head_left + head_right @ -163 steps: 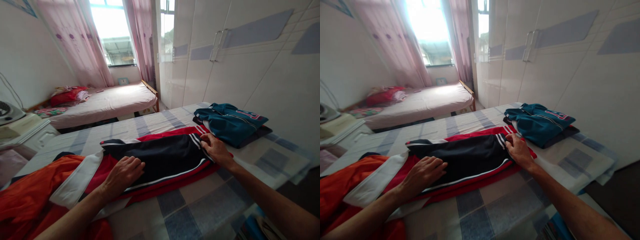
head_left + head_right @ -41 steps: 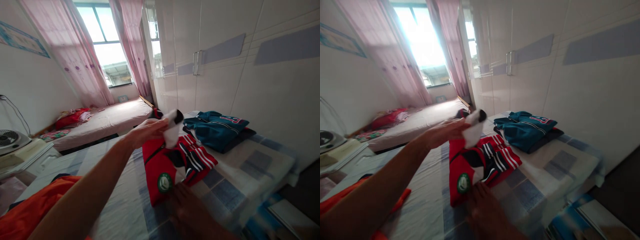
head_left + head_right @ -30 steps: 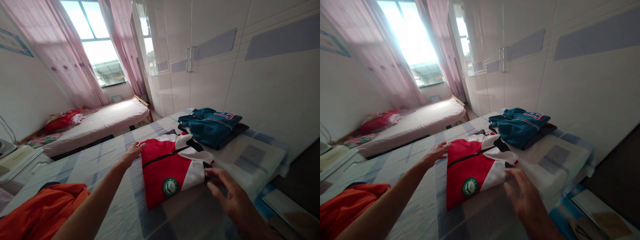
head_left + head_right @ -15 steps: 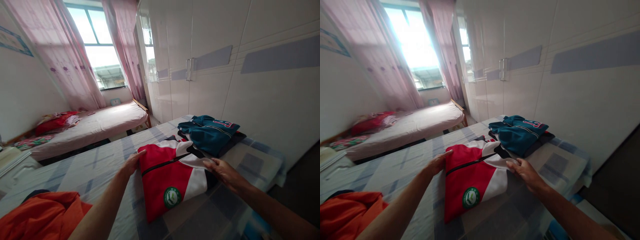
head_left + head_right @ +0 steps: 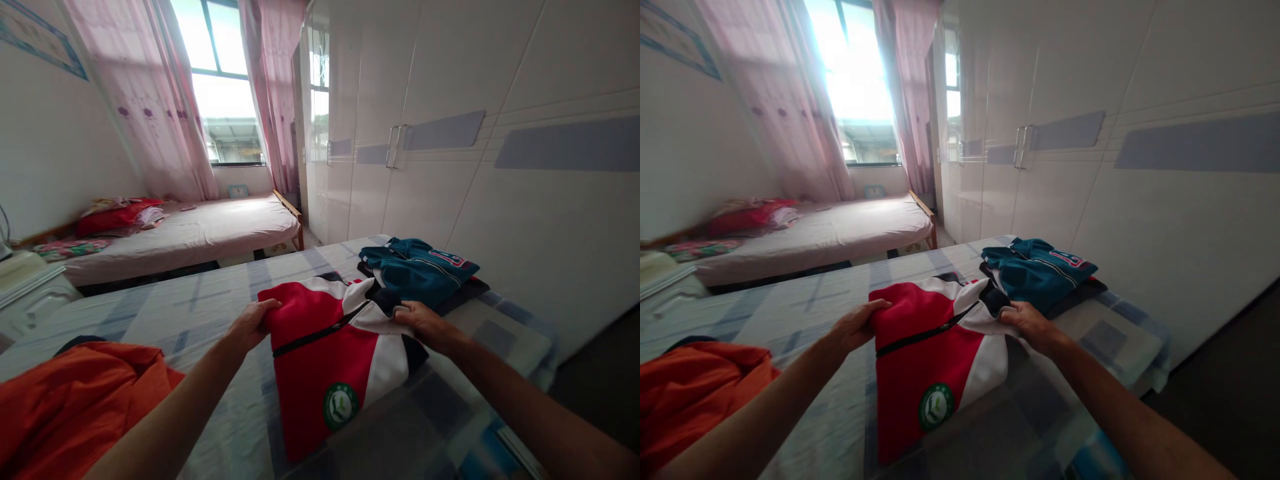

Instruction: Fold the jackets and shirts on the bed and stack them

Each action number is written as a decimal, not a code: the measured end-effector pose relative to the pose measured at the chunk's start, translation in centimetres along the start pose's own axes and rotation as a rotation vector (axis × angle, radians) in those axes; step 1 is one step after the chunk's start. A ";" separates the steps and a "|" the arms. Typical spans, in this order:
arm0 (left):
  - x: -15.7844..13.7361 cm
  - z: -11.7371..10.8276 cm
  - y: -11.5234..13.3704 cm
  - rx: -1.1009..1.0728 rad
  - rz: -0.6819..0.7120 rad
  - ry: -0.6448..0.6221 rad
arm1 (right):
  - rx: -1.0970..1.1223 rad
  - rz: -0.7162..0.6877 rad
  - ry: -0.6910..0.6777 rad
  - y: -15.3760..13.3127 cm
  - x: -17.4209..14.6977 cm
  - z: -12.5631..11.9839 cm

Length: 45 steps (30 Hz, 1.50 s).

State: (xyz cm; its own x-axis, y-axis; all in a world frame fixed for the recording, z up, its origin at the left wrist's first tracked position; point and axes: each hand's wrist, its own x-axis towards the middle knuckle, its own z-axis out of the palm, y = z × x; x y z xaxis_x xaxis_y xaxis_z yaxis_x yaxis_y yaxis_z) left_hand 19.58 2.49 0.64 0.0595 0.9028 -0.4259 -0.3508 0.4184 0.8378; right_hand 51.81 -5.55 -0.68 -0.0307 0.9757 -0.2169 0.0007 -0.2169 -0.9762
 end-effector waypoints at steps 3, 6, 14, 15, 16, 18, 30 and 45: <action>-4.1 -2.0 0.0 -0.022 0.009 0.050 | -0.056 -0.052 -0.071 -3.0 1.8 0.7; -8.5 -4.3 -1.6 -0.066 0.049 0.090 | -0.214 -0.111 -0.109 -6.4 4.7 2.0; -14.0 -11.2 -8.1 0.129 -0.034 0.133 | -0.761 -0.321 -0.072 -6.9 11.3 7.6; -14.2 -11.8 -7.9 0.168 0.006 0.135 | -0.766 -0.345 -0.034 -6.3 11.0 7.8; -14.4 -12.2 -7.6 0.206 0.039 0.131 | -0.771 -0.380 0.008 -5.6 10.2 7.8; -14.6 -12.3 -6.8 0.278 0.068 0.125 | -0.747 -0.451 0.113 -4.3 7.5 7.1; -13.1 -8.5 -7.3 0.210 0.152 0.098 | 0.177 0.231 0.061 7.7 -16.2 11.2; -16.0 -6.0 -9.1 -0.147 0.129 -0.025 | 1.101 0.061 0.115 6.5 -10.4 21.1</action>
State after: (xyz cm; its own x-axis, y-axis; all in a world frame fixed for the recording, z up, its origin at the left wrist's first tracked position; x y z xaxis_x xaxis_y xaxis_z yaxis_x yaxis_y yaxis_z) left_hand 16.22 -16.34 -2.20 0.0281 0.9510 -0.3078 -0.4895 0.2816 0.8253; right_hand 31.00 -17.77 -4.62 0.0325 0.9471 -0.3194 -0.8914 -0.1171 -0.4379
